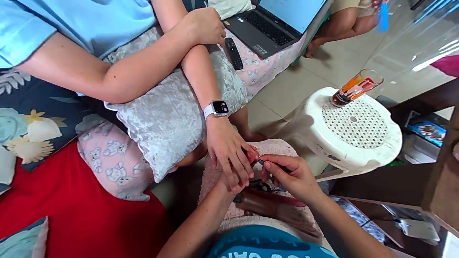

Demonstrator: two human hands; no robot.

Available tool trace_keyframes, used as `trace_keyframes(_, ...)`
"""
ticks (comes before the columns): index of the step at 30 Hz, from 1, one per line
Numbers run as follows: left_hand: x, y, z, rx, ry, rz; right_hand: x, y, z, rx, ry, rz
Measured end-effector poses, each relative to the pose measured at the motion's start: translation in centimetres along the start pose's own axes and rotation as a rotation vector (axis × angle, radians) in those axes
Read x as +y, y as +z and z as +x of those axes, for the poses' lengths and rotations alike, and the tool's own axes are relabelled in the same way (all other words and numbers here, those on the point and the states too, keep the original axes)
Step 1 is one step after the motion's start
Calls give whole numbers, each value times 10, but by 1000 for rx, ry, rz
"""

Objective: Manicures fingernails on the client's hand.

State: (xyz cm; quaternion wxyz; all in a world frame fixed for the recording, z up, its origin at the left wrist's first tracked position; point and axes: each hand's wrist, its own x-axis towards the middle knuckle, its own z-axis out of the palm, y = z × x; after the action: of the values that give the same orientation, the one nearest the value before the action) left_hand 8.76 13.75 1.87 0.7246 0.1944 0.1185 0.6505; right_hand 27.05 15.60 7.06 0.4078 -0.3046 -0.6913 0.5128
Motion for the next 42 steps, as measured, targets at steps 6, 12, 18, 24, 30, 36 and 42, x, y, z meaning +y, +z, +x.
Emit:
trace_keyframes(6,0,5,-1,56,2,15,5,1,0,24,-45,-72)
trace_keyframes(12,-2,1,3,-11,28,1,5,1,1,25,-41,-73)
trace_keyframes(18,0,3,2,12,14,-15,5,2,0,19,-19,-43)
trace_keyframes(24,-1,1,4,-46,30,-12,5,3,-2,26,-8,17)
trace_keyframes(30,-1,4,5,-41,38,-3,2,4,-3,40,25,30)
trace_keyframes(36,-2,8,5,-8,41,10,1,10,-4,96,3,-26)
trace_keyframes(42,-2,7,5,11,20,-11,4,13,-5,112,-10,-21)
